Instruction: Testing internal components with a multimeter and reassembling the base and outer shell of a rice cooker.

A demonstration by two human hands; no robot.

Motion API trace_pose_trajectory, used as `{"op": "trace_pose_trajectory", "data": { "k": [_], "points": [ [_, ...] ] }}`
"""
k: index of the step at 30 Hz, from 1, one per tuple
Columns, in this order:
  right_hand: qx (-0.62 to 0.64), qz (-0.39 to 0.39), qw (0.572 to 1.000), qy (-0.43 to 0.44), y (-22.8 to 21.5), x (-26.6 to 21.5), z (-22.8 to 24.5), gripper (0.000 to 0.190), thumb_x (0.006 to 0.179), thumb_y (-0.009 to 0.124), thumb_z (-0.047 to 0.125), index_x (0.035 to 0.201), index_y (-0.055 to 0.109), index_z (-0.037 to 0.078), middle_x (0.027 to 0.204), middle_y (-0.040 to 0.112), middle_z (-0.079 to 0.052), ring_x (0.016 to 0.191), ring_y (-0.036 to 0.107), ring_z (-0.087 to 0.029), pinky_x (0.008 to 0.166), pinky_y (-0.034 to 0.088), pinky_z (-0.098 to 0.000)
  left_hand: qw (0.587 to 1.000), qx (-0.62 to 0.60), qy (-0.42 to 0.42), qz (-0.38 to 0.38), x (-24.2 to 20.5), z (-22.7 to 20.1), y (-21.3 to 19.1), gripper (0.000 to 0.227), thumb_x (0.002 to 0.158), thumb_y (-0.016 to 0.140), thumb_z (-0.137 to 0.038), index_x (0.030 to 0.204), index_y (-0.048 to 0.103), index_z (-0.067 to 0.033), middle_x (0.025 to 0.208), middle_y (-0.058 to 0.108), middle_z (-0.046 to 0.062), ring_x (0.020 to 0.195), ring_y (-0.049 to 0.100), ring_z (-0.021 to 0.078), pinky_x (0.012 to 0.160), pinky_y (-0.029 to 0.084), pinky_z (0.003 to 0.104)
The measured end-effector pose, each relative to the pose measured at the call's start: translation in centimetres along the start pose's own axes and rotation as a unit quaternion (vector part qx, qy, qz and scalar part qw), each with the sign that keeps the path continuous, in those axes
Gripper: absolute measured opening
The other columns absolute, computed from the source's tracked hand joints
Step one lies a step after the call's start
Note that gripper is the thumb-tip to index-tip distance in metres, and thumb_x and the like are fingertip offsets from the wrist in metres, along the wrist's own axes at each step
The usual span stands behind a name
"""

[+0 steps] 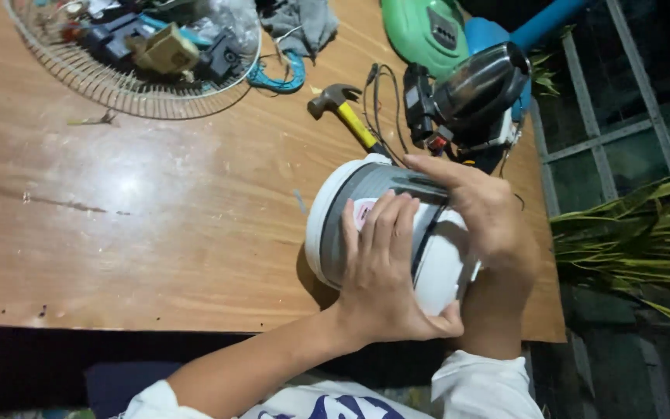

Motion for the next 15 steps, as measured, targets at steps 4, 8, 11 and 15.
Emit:
{"op": "trace_pose_trajectory", "data": {
  "k": [4,8,11,15],
  "points": [
    [0.044,-0.018,0.997,0.054,-2.1,-0.4,-1.7,0.045,0.106,0.043,0.022,0.143,0.053,-0.002,0.146,0.059,-0.017,0.140,0.056,-0.029,0.106,0.052,-0.0358,1.000,0.001,0.000,-0.006,-0.2,-0.1,-0.4,0.096,0.069,0.056,-0.055,0.139,0.042,0.0092,0.140,0.050,0.026,0.139,0.046,0.0420,0.119,0.022,0.073],
    [0.004,-0.014,1.000,0.017,-2.2,0.3,-2.7,0.063,0.107,0.025,0.041,0.140,0.055,-0.003,0.139,0.063,-0.023,0.133,0.061,-0.035,0.117,0.047,-0.0469,1.000,0.009,0.005,-0.004,-0.5,-0.1,-0.9,0.096,0.067,0.057,-0.053,0.139,0.042,0.0089,0.139,0.050,0.025,0.138,0.046,0.0412,0.119,0.024,0.074],
    [0.037,0.028,0.997,0.058,-0.9,0.4,-5.0,0.061,0.104,0.028,0.040,0.129,0.065,-0.001,0.132,0.069,-0.022,0.129,0.064,-0.032,0.115,0.044,-0.0427,1.000,0.006,0.008,-0.003,-0.4,0.1,-0.7,0.097,0.068,0.058,-0.055,0.139,0.042,0.0086,0.140,0.050,0.025,0.138,0.047,0.0408,0.119,0.024,0.074],
    [0.075,0.012,0.993,0.090,-0.8,0.2,-4.6,0.055,0.104,0.030,0.028,0.118,0.070,-0.007,0.126,0.071,-0.025,0.121,0.070,-0.033,0.108,0.049,-0.0374,1.000,0.006,0.014,-0.018,-0.3,-0.3,-0.6,0.094,0.070,0.053,-0.055,0.137,0.045,0.0100,0.137,0.052,0.025,0.137,0.048,0.0417,0.117,0.027,0.075]
  ]
}}
Point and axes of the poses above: each hand's wrist, its own x-axis towards the middle knuckle, its own y-axis out of the palm, z = x × y, the point moved 7 cm from there along x, towards the middle knuckle
